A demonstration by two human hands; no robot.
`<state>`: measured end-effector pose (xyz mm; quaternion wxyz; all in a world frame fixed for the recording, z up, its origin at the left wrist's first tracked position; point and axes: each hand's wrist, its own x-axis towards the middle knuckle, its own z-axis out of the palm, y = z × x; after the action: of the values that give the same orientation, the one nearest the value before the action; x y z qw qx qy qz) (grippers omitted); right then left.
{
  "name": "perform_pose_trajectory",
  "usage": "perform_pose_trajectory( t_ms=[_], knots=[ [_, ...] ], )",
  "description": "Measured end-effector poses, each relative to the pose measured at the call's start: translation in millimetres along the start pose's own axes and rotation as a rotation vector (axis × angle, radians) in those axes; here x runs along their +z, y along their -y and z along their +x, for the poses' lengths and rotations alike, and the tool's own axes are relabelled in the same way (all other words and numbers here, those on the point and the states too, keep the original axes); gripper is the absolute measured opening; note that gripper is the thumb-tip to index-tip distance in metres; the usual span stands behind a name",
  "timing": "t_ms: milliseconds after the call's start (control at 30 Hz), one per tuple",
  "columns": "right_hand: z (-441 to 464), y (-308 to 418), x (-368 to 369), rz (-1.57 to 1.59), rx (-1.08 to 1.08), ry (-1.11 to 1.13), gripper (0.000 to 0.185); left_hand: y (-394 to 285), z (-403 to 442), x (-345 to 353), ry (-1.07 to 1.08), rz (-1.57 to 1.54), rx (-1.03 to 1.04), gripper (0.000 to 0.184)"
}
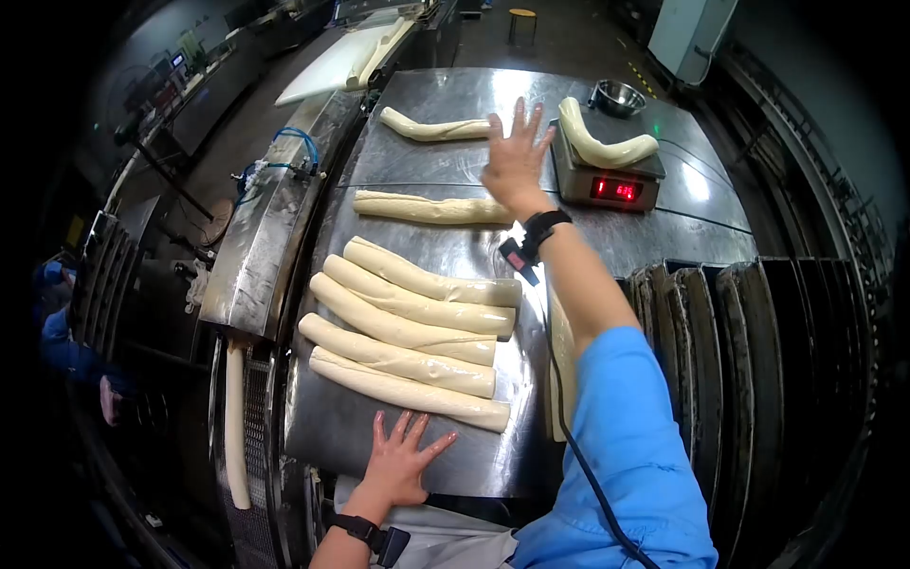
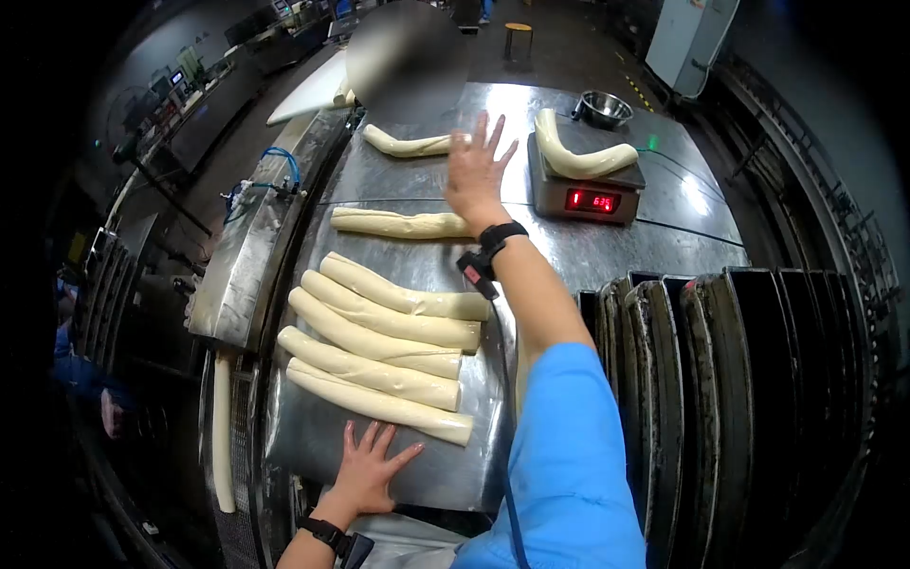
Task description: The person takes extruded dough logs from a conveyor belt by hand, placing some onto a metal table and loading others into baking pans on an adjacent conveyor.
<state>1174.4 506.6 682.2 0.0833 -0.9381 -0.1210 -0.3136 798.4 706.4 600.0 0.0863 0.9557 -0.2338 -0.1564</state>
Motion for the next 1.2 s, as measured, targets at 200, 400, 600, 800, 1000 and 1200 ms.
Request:
perform_pose_trajectory(
  t_ms=[200, 400, 600, 800, 1000, 1200],
  knots=[
    [10, -110, -9, -0.378, 0.261, 0.259, 0.049, 5, -1, -1, -0.014, -0.026, 0.038, 0.095],
    [-34, -114, 10, 0.085, 0.221, 0.485, 0.042, -56, -32, 35, -0.137, -0.214, -0.041, 0.097],
    [-194, 86, 6, 0.23, -0.281, 0.6, 0.053, -82, -47, 40, -0.18, -0.126, -0.076, 0.1],
    [-210, 120, -29, 0.238, -0.39, 0.802, 0.064, -77, -76, 85, -0.389, -0.2, -0.225, 0.078],
    [-275, 138, -92, 0.186, -0.517, 0.86, 0.084, -16, -284, 80, -0.861, -0.065, -1.247, 0.052],
    [-324, 126, -121, 0.199, -0.622, 0.804, 0.104, -4, -421, 163, -0.801, -0.286, -1.577, 0.051]
  ],
)
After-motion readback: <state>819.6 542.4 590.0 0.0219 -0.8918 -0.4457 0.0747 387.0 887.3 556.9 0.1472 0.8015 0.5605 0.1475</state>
